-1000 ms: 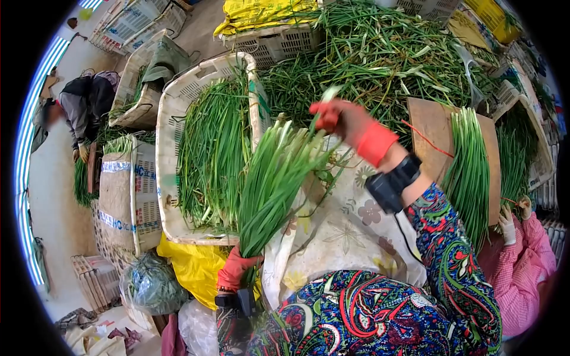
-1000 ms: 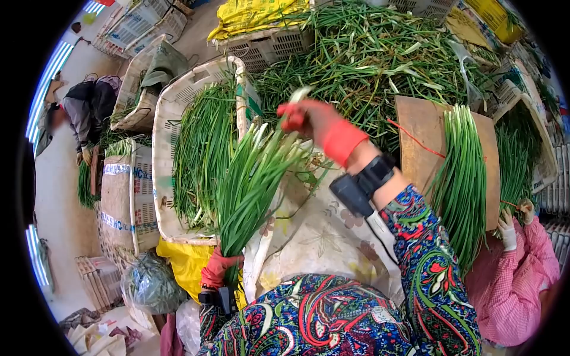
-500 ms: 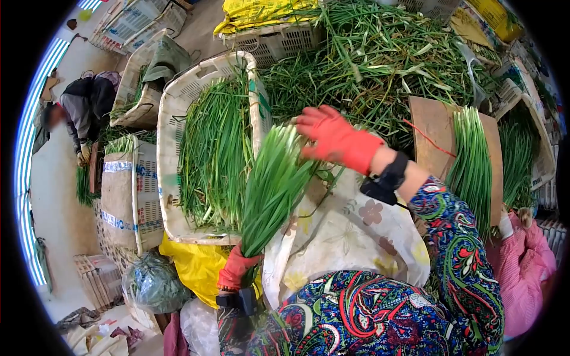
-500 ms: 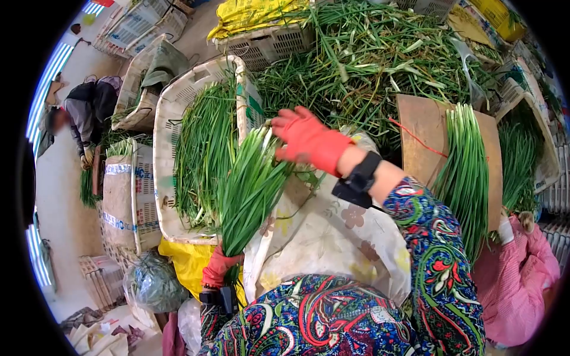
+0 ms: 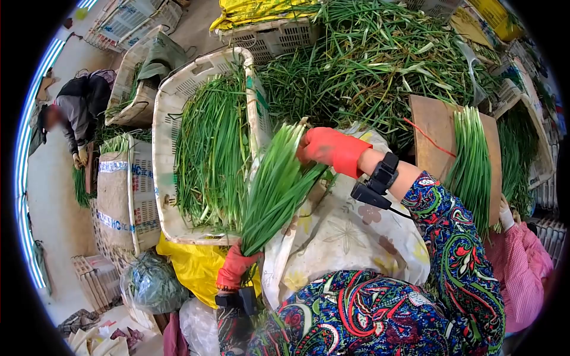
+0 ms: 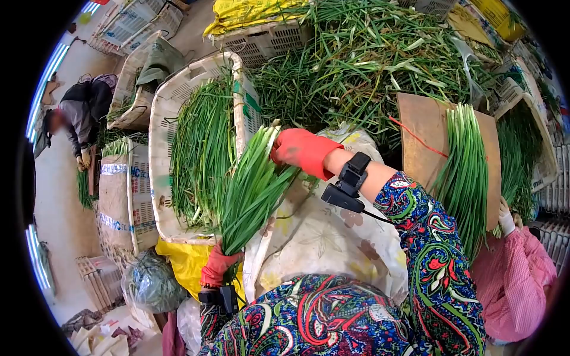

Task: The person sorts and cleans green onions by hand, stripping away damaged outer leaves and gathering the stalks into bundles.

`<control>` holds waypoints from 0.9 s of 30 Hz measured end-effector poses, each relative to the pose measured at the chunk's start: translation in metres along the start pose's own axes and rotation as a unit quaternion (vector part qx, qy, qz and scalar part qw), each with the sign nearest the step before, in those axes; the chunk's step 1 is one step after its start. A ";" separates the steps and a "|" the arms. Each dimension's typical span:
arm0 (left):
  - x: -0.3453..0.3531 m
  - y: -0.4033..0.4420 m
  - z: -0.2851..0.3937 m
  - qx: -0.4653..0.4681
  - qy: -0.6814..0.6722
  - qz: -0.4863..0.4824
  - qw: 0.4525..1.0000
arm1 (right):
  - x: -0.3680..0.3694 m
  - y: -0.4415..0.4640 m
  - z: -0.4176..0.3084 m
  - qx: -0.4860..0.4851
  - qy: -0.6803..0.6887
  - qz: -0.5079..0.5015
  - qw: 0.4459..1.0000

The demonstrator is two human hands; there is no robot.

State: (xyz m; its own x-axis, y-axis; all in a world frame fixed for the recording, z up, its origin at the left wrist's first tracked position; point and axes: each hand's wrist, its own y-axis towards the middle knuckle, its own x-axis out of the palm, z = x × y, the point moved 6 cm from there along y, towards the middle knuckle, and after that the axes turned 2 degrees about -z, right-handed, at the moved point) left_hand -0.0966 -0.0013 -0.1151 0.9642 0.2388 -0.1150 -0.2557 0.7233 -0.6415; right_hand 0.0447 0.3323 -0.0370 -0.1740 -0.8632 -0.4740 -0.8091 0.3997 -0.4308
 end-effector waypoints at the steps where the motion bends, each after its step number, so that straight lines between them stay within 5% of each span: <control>1: 0.000 0.000 0.001 0.001 0.000 0.001 1.000 | -0.001 0.000 -0.002 -0.003 0.009 0.011 1.000; 7: 0.004 0.000 0.002 -0.024 -0.040 -0.001 0.999 | -0.031 0.015 0.000 -0.036 -0.087 0.162 0.982; 11: 0.004 0.001 -0.005 -0.035 -0.067 -0.005 0.997 | -0.106 0.013 0.021 -0.053 -0.029 0.280 0.958; 13: 0.001 0.004 -0.013 -0.044 -0.072 -0.016 0.996 | -0.164 -0.004 0.025 -0.231 -0.300 0.443 0.813; 15: 0.002 0.005 -0.015 -0.049 -0.080 -0.024 0.995 | -0.248 0.001 0.096 -0.051 0.057 0.448 0.891; 16: 0.003 0.005 -0.014 -0.050 -0.086 -0.026 0.995 | -0.271 -0.007 0.124 -0.007 0.274 0.474 0.837; 17: 0.004 0.005 -0.013 -0.051 -0.091 -0.028 0.994 | -0.273 -0.018 0.132 -0.036 0.530 0.482 0.697; 20: 0.008 0.004 -0.002 -0.035 -0.080 -0.023 0.996 | -0.220 -0.047 0.106 0.083 0.394 0.353 0.844; 22: 0.011 0.000 0.013 -0.018 -0.059 -0.005 0.998 | -0.160 -0.029 0.140 0.142 0.420 0.266 0.856; 23: 0.012 0.003 0.015 -0.007 -0.045 -0.005 0.999 | -0.110 -0.013 0.154 0.017 0.571 0.111 0.813; 24: 0.012 0.002 0.015 0.003 -0.033 -0.002 0.999 | -0.063 -0.012 0.157 0.026 0.556 0.030 0.831; 25: 0.012 0.000 0.015 0.010 -0.018 0.001 1.000 | -0.030 -0.031 0.134 0.133 0.546 0.025 0.827; 27: 0.012 -0.001 0.017 0.010 -0.016 0.002 1.000 | 0.025 -0.024 0.141 0.117 0.557 -0.018 0.822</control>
State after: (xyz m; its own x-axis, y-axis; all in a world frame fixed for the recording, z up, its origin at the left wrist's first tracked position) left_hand -0.0864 0.0117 -0.1028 0.9607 0.2616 -0.0928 -0.2606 0.7350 -0.6260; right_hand 0.1384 0.3448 -0.1466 -0.6632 -0.5706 0.4844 -0.7182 0.3028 -0.6265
